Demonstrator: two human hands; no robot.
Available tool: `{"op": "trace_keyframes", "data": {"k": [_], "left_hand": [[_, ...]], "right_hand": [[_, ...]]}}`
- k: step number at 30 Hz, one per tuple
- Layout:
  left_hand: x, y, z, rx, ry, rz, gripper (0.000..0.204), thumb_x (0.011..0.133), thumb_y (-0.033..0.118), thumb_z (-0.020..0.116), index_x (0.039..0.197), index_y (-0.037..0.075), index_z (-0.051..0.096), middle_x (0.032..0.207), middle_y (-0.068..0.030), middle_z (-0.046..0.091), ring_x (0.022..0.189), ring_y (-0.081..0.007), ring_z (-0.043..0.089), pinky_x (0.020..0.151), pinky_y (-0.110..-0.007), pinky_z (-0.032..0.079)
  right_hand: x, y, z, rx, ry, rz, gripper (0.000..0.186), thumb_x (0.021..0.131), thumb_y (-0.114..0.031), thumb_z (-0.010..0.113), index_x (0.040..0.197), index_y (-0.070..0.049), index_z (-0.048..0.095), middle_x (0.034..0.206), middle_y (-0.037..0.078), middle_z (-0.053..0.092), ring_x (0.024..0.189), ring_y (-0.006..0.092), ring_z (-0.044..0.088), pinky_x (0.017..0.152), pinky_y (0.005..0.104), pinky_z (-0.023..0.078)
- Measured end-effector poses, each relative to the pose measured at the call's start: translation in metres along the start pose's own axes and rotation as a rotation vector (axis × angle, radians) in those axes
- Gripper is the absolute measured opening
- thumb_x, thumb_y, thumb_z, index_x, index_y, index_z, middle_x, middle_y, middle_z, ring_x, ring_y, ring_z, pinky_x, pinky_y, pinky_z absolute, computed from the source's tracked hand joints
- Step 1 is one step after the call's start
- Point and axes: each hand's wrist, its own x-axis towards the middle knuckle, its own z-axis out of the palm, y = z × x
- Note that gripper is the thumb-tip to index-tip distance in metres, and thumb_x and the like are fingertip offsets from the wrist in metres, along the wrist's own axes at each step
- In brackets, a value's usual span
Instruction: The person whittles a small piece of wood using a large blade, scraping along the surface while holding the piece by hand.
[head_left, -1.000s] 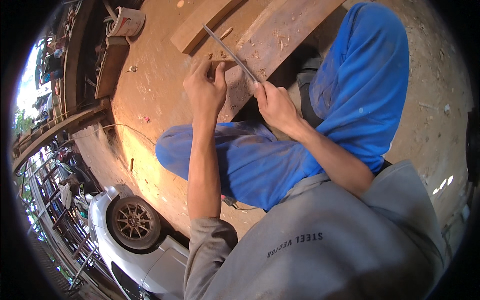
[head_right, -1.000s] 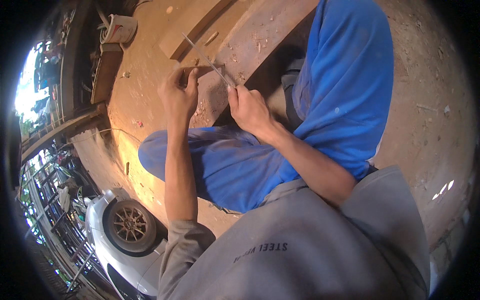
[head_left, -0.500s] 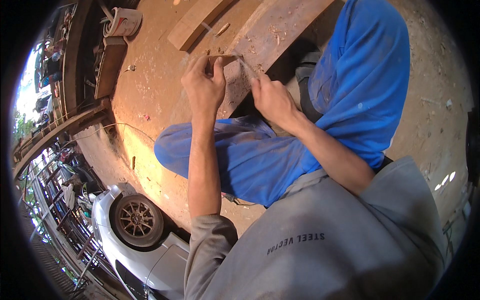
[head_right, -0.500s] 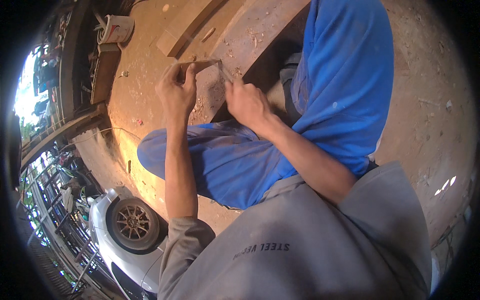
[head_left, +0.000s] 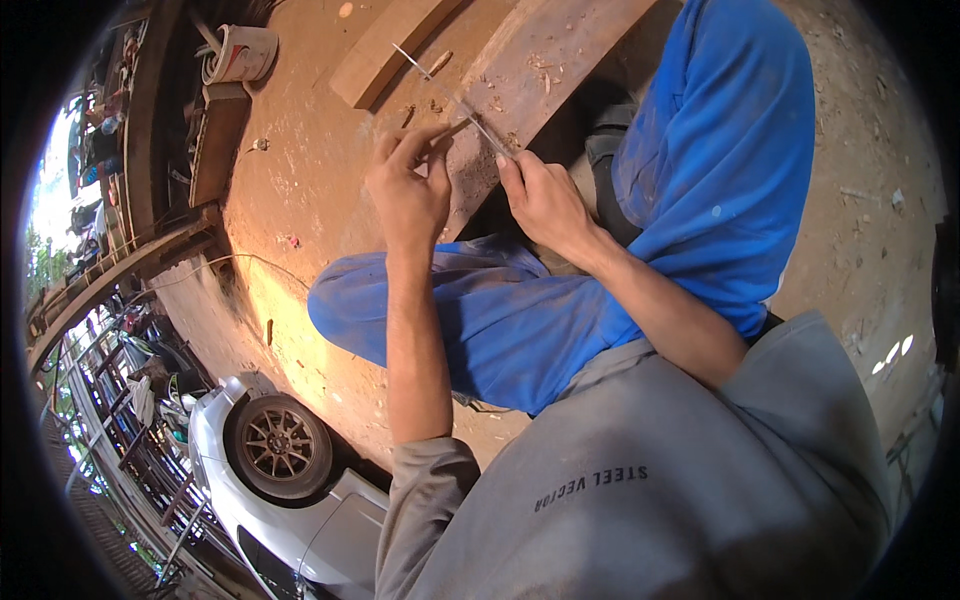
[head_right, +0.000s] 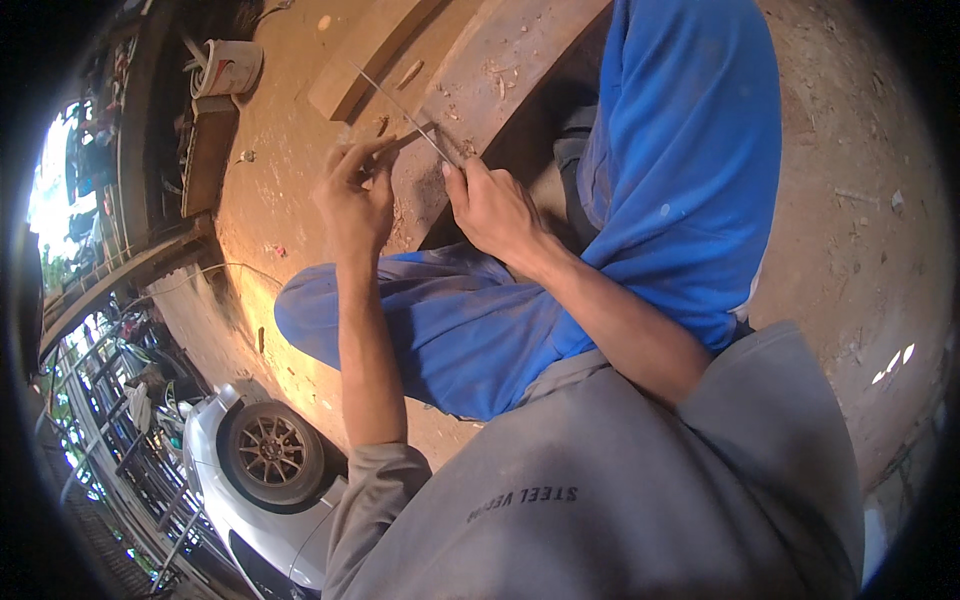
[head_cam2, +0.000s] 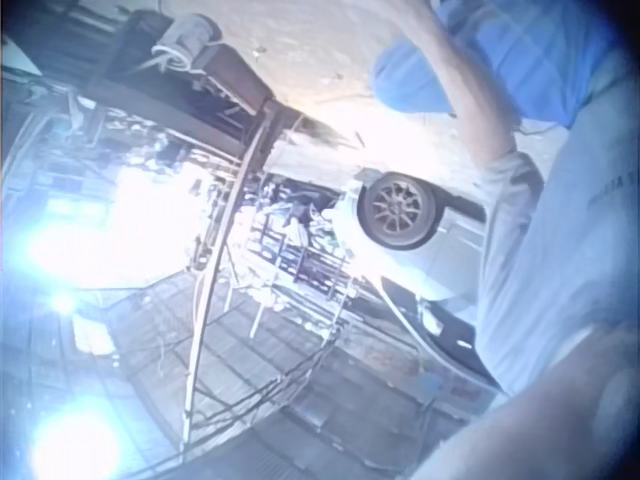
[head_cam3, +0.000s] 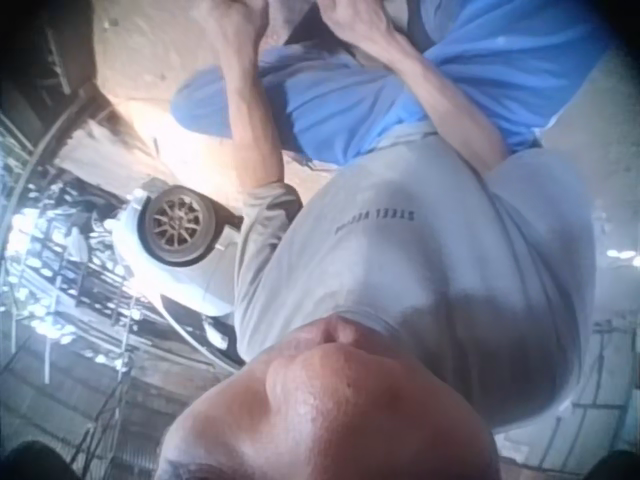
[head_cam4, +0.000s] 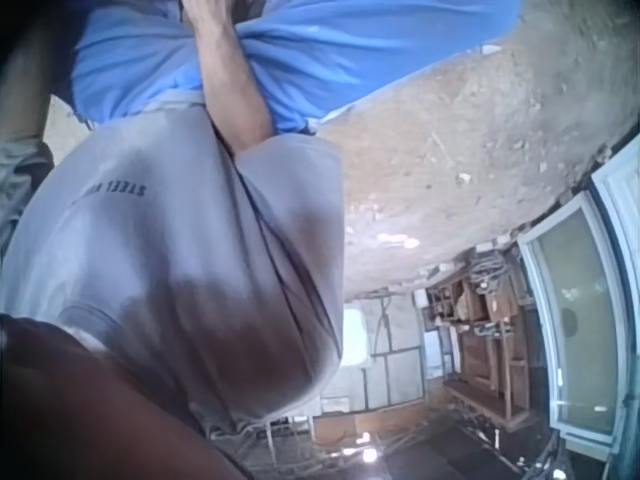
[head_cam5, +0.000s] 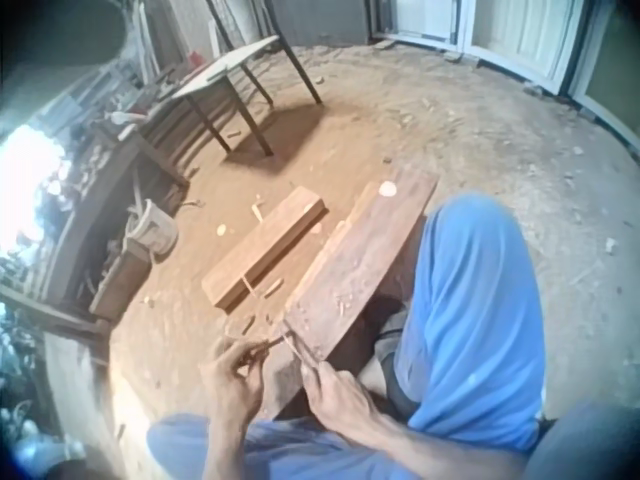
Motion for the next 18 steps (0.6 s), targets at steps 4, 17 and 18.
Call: {"op": "trace_keyframes", "data": {"k": [4,17,18], "left_hand": [[-0.027,0.006,0.006,-0.086,0.010,-0.132,0.018,0.089,0.002,0.077,0.106,0.006,0.080,0.102,-0.0098,0.070,0.088,-0.0174,0.068,0.079,-0.031,0.060],[-0.039,0.017,0.011,-0.345,0.206,-0.378,0.027,0.093,0.010,0.079,0.117,0.000,0.073,0.110,-0.0107,0.075,0.098,-0.0145,0.070,0.084,-0.028,0.056],[-0.039,0.016,0.012,-0.361,0.223,-0.389,0.028,0.093,0.010,0.079,0.118,-0.001,0.073,0.109,-0.0106,0.076,0.097,-0.0139,0.070,0.084,-0.027,0.055]], "right_hand": [[-0.002,0.003,-0.003,-0.005,-0.053,0.105,0.050,0.105,-0.039,0.056,0.087,0.007,0.060,0.074,0.035,0.063,0.079,0.0543,0.066,0.072,0.0593,0.050],[-0.013,0.005,-0.016,0.400,-0.320,0.521,0.041,0.108,-0.036,0.051,0.098,0.003,0.057,0.070,0.009,0.062,0.052,0.0142,0.060,0.044,0.0330,0.046],[-0.014,0.001,-0.019,0.427,-0.312,0.570,0.042,0.108,-0.037,0.050,0.096,0.002,0.058,0.068,0.009,0.062,0.052,0.0146,0.059,0.045,0.0336,0.046]]}}
